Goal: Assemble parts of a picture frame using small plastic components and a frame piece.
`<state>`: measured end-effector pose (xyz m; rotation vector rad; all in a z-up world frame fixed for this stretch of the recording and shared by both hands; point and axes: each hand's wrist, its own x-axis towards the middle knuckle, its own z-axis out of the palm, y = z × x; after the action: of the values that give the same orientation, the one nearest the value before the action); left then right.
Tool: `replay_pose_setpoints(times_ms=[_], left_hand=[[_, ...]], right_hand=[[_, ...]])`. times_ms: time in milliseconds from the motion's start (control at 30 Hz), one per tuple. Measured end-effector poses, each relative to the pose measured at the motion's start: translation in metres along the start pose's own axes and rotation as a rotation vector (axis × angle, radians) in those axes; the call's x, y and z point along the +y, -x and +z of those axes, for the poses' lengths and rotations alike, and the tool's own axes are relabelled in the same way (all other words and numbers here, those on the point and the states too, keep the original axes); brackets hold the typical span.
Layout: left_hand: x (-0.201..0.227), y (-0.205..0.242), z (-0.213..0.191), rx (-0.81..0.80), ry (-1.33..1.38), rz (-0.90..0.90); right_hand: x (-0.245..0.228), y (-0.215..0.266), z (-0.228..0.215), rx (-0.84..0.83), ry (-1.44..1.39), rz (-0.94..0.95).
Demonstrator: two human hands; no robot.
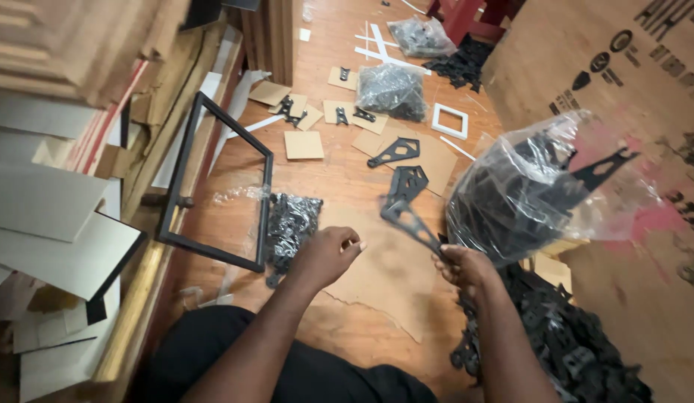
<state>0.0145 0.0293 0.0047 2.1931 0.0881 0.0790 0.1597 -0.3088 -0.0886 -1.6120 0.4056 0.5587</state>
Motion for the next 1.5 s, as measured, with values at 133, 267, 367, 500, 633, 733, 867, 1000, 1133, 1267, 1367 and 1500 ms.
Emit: replay_pose_setpoints(times_ms=[133,267,367,500,633,733,867,1000,1133,1267,1367,1500], left_hand=[[-0.002,0.003,-0.020,-0.062,-0.105,-0.133],[-0.020,0.002,-0.026,-0.153,-0.275,-0.297],[-0.042,-0.001,-0.029,-0.151,-0.368,-0.362],[-0.072,-0.012,-0.021,-0.174,-0.479,-0.431],[-0.073,-0.016,-0.024,-0.212,-0.508,-0.506],[-0.077,-0.018,-0.023,-0.207,-0.500,-0.570],[-0.075,-0.010,-0.037,-0.069,-0.478,-0.534],[-0.063,-0.007,-0.052,-0.017,-0.467,-0.541],[-0.085,-0.013,-0.042,-0.031,-0.453,-0.560],[-0.114,-0.019,-0.011,-0.086,-0.446,-0.584],[-0.139,-0.028,0.018,-0.028,-0.466,-0.549],[-0.143,-0.031,0.032,0.201,-0.491,-0.480]], right_hand=[[0.009,-0.103,0.010,-0.001,-0.193,0.018],[-0.007,-0.129,0.042,-0.054,-0.553,-0.059],[-0.021,-0.112,0.059,-0.039,-0.361,-0.070],[-0.090,0.026,0.064,0.206,-0.043,-0.535],[-0.137,0.054,-0.021,0.624,-0.066,-1.353],[-0.162,0.013,-0.117,1.191,0.514,-1.395],[-0.148,-0.103,-0.206,0.641,1.056,-0.692],[-0.141,-0.174,-0.229,0.439,1.413,-0.528],[-0.141,-0.158,-0.213,0.284,1.504,-0.390],[-0.139,-0.128,-0.203,0.579,1.342,-0.342],[-0.156,-0.078,-0.183,0.700,1.088,-0.303],[-0.194,0.000,-0.165,0.820,1.189,-0.431]])
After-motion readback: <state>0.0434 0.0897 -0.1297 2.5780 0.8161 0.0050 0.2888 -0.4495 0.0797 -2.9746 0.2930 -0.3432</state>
